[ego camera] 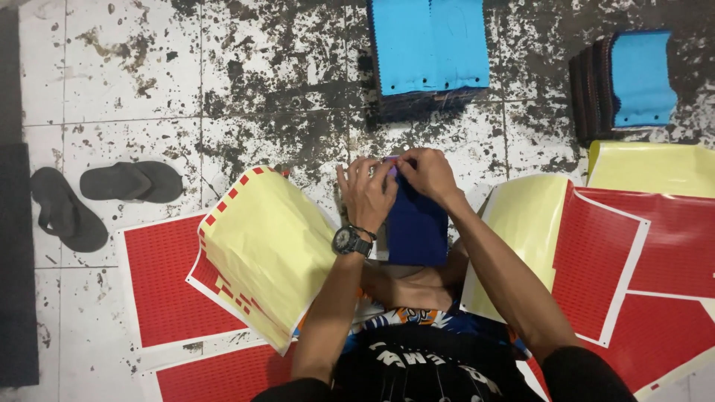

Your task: The person sits on the floor and assembles notebooks by hand. They peel red adhesive strips from a sheet and apply them to the spine of a stack of colorful pages, then place the completed notebook aside. This process is repeated with different colored pages and adhesive strips.

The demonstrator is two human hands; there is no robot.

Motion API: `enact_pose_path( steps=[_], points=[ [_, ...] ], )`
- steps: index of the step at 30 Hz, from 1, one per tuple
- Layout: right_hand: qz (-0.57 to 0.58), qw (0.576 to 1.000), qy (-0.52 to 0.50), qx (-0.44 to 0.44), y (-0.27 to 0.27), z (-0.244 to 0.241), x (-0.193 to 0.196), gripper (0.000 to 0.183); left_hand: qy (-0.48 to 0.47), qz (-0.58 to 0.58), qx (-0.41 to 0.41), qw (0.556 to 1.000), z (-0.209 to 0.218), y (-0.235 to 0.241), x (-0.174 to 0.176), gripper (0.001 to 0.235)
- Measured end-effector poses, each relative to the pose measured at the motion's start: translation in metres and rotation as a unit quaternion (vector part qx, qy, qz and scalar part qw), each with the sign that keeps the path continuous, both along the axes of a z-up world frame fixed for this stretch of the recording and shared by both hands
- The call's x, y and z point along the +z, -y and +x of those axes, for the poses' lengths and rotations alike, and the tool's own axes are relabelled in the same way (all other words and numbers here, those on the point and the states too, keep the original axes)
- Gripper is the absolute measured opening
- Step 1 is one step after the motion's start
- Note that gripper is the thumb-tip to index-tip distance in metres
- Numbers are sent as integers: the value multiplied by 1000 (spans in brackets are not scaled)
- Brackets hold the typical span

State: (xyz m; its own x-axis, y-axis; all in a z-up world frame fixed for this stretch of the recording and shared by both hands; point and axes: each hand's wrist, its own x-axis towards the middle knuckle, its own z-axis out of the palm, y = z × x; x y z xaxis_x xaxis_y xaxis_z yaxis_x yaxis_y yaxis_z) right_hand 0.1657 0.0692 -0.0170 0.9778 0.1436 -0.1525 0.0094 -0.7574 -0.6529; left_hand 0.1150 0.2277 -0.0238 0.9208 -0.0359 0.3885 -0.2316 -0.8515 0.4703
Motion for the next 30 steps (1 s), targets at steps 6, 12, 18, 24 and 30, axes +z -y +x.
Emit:
enact_pose_path(
  steps=[6, 12, 18, 24, 30],
  points=[
    [-138, 990, -23, -14, -12, 1, -12, 24, 47, 60, -4, 997, 0, -4, 9, 24],
    [-193, 978, 80, 15, 6, 5, 25, 35, 67, 101, 11, 993, -2, 1, 21, 28],
    [-171, 928, 299, 142, 28, 10, 4, 11, 67, 121, 4, 990, -3, 3, 22, 30],
    [-186, 849, 469, 155, 31, 1, -7, 10, -29, -191, -3, 981, 3, -8, 13, 36],
    [-81, 911, 323, 242, 32, -35, 8, 5, -192, -506, -14, 841, 7, -27, 54, 41]
  ],
)
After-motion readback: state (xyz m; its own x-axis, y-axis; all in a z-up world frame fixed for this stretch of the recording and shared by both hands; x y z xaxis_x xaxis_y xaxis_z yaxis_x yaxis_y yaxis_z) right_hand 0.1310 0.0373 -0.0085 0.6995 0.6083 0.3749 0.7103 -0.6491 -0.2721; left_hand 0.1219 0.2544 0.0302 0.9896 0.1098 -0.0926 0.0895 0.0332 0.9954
